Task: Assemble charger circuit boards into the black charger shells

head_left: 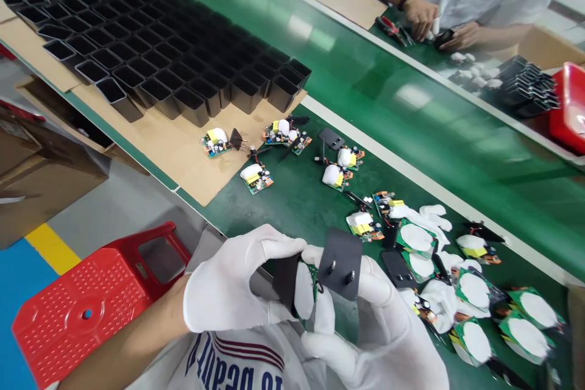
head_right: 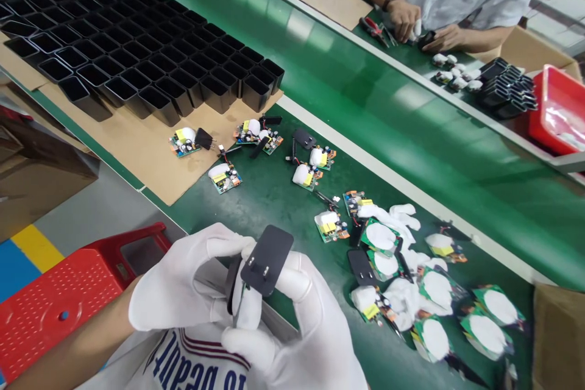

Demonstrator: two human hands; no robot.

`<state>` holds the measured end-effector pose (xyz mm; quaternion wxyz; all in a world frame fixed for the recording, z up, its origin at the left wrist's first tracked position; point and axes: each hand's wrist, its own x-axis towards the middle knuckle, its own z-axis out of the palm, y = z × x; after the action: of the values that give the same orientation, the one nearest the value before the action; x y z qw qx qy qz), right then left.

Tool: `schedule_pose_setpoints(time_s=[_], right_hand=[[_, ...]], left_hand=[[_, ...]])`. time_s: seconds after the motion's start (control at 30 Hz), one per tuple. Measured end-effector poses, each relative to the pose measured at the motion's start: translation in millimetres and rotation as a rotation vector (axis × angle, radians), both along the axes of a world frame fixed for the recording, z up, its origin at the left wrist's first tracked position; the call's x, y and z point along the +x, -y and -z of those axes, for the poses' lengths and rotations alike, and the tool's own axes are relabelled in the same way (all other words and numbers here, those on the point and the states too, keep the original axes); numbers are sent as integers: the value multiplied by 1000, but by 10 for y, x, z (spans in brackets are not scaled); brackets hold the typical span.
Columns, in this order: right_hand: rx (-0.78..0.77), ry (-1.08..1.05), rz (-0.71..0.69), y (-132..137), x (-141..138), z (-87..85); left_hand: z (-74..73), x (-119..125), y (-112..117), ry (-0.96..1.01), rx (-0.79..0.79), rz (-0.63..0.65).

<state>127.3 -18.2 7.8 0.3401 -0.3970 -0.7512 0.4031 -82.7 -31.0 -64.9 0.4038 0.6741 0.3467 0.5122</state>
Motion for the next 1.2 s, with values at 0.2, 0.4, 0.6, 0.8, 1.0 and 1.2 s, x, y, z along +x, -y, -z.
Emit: schedule_pose_setpoints(time_s=[0.2,0.4,0.6,0.8,1.0,1.2], right_hand=[[67,82,19,-17,-12,37],[168,190,11,-74,-28,32],[111,153,333,14,-146,103],[-137,67,561,-88,-421,215],[22,-28,410,-188,-717,321],[583,259,159,-201,-1159,631]], left_hand=[[24,21,10,31,8,-24],[65,32,25,64,-25,-39],[84,75,10,35,-47,-105],[94,-23,1,-58,11,-162],[147,-365,-3,12,-17,-326],[284,-689,-88,-9,-11,-649]])
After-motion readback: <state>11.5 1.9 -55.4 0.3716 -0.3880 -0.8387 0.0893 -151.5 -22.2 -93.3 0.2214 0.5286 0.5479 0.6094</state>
